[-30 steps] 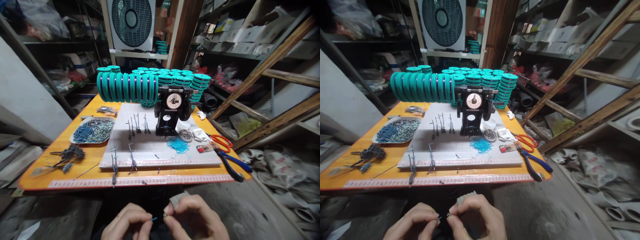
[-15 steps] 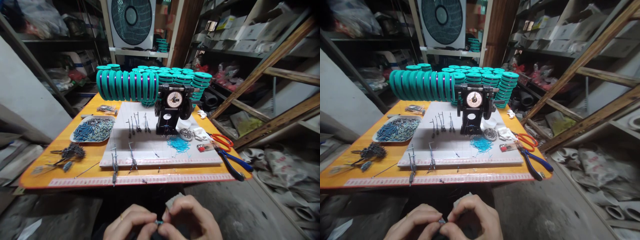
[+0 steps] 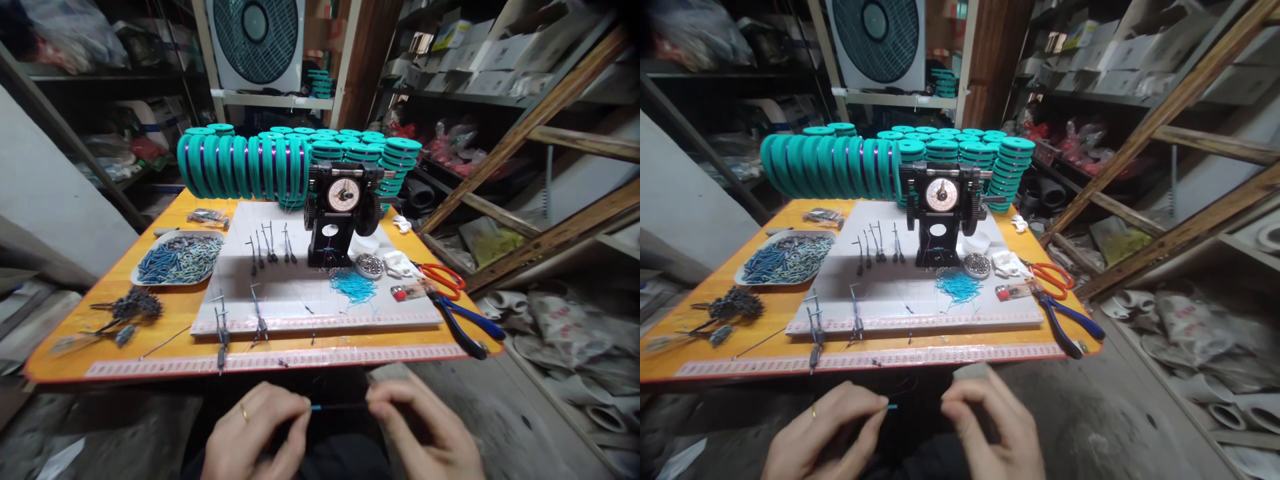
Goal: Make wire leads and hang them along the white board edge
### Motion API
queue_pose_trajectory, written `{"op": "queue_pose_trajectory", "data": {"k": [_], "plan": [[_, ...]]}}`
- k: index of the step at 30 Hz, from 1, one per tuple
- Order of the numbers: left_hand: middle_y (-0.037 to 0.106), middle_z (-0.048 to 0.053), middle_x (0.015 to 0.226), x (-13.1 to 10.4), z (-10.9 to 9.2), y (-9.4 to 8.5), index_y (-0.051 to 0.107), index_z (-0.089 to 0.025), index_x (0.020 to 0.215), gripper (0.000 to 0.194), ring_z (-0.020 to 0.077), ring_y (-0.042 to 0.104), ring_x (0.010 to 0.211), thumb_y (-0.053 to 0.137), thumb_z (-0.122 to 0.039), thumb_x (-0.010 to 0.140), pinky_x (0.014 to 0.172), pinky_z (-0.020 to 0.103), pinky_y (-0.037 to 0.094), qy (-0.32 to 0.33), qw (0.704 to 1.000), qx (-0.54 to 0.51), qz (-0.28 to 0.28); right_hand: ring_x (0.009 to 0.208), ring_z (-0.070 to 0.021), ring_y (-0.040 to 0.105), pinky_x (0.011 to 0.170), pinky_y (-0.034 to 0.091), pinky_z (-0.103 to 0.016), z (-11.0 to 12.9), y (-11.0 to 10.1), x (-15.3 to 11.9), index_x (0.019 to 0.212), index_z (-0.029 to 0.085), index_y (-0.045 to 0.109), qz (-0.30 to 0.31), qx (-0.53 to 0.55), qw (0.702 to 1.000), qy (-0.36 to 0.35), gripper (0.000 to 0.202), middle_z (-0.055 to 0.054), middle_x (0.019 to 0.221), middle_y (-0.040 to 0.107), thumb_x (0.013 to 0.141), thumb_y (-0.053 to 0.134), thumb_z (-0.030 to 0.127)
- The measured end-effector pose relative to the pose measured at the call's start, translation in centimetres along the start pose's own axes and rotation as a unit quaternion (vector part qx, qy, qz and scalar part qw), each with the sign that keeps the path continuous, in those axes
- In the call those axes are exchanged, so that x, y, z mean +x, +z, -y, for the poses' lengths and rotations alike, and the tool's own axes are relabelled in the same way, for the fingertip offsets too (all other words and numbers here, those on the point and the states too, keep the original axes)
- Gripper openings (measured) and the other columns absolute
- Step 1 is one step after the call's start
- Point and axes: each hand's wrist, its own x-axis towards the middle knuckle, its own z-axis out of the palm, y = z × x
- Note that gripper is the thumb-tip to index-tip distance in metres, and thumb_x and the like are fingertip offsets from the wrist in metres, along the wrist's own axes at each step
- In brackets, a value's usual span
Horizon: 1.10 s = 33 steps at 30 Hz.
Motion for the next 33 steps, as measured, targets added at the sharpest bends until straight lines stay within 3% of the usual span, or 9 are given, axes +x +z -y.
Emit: {"op": "queue_pose_trajectory", "data": {"k": [4, 7, 10, 12, 14, 20, 28, 33], "plan": [[0.058, 0.003, 0.081, 2.5, 1.2, 0.3, 0.056, -0.014, 0.094, 0.022, 0.0083, 0.054, 0.076, 0.055, 0.0, 0.077, 0.07, 0.02, 0.046, 0.043, 0.996, 0.058, 0.043, 0.075, 0.0027, 0.052, 0.07, 0.039, -0.004, -2.8, -1.9, 1.0, 0.083, 0.013, 0.058, -0.094, -0.126, 0.988, -0.008, 0.008, 0.002, 0.081, 0.055, 0.083, 0.055, 0.02], [0.056, 0.003, 0.079, 3.6, 2.0, 1.5, 0.056, -0.016, 0.093, 0.018, 0.0107, 0.051, 0.074, 0.053, -0.005, 0.081, 0.065, 0.023, 0.044, 0.062, 0.985, 0.122, 0.101, 0.082, -0.0017, 0.05, 0.079, 0.038, -0.011, -4.4, -2.9, 1.6, 0.09, 0.015, 0.061, -0.115, -0.241, 0.963, -0.036, 0.016, 0.0, 0.086, 0.055, 0.084, 0.055, 0.028], [0.053, 0.002, 0.075, 4.1, 2.4, 2.6, 0.055, -0.017, 0.089, 0.013, 0.0123, 0.048, 0.069, 0.05, -0.007, 0.083, 0.058, 0.024, 0.04, 0.077, 0.971, 0.178, 0.138, 0.097, -0.0091, 0.048, 0.089, 0.037, -0.02, -4.4, -2.7, 1.2, 0.11, 0.016, 0.059, -0.143, -0.298, 0.942, -0.053, 0.031, -0.005, 0.099, 0.052, 0.085, 0.052, 0.033], [0.052, 0.001, 0.075, 4.4, 2.5, 2.9, 0.054, -0.017, 0.087, 0.012, 0.013, 0.048, 0.069, 0.048, -0.008, 0.083, 0.056, 0.025, 0.039, 0.083, 0.965, 0.198, 0.153, 0.093, -0.0093, 0.047, 0.084, 0.038, -0.02, -3.7, -1.9, 0.4, 0.115, 0.017, 0.057, -0.154, -0.294, 0.94, -0.074, 0.032, -0.006, 0.095, 0.052, 0.086, 0.052, 0.029], [0.051, 0.001, 0.076, 4.5, 2.4, 2.9, 0.053, -0.017, 0.086, 0.011, 0.0136, 0.049, 0.069, 0.048, -0.009, 0.084, 0.055, 0.026, 0.038, 0.086, 0.96, 0.212, 0.165, 0.082, -0.0075, 0.045, 0.075, 0.036, -0.017, -2.9, -0.7, -0.3, 0.117, 0.019, 0.057, -0.116, -0.278, 0.948, -0.103, 0.032, -0.006, 0.087, 0.051, 0.086, 0.05, 0.025], [0.051, 0.001, 0.076, 5.0, 2.1, 2.8, 0.054, -0.017, 0.083, 0.011, 0.0147, 0.049, 0.067, 0.048, -0.008, 0.083, 0.052, 0.027, 0.035, 0.109, 0.948, 0.236, 0.182, 0.08, -0.0084, 0.044, 0.073, 0.036, -0.017, -3.2, 1.6, -1.1, 0.124, 0.02, 0.054, -0.054, -0.272, 0.955, -0.109, 0.038, -0.007, 0.083, 0.05, 0.09, 0.042, 0.031], [0.056, 0.004, 0.08, 5.8, 2.0, 2.6, 0.057, -0.015, 0.091, 0.015, 0.0141, 0.054, 0.071, 0.043, -0.012, 0.087, 0.054, 0.024, 0.04, 0.155, 0.941, 0.243, 0.178, 0.081, -0.0089, 0.044, 0.073, 0.038, -0.017, -5.7, -1.1, -2.5, 0.13, 0.023, 0.05, -0.056, -0.337, 0.938, -0.052, 0.043, -0.008, 0.085, 0.05, 0.088, 0.046, 0.033], [0.056, 0.003, 0.075, 6.1, 2.1, 2.7, 0.057, -0.015, 0.088, 0.019, 0.012, 0.054, 0.068, 0.038, -0.013, 0.089, 0.057, 0.022, 0.041, 0.175, 0.945, 0.229, 0.157, 0.078, -0.008, 0.044, 0.071, 0.039, -0.016, -6.1, -2.1, -2.7, 0.128, 0.023, 0.051, -0.062, -0.344, 0.936, -0.042, 0.041, -0.008, 0.085, 0.05, 0.089, 0.044, 0.033]]}}
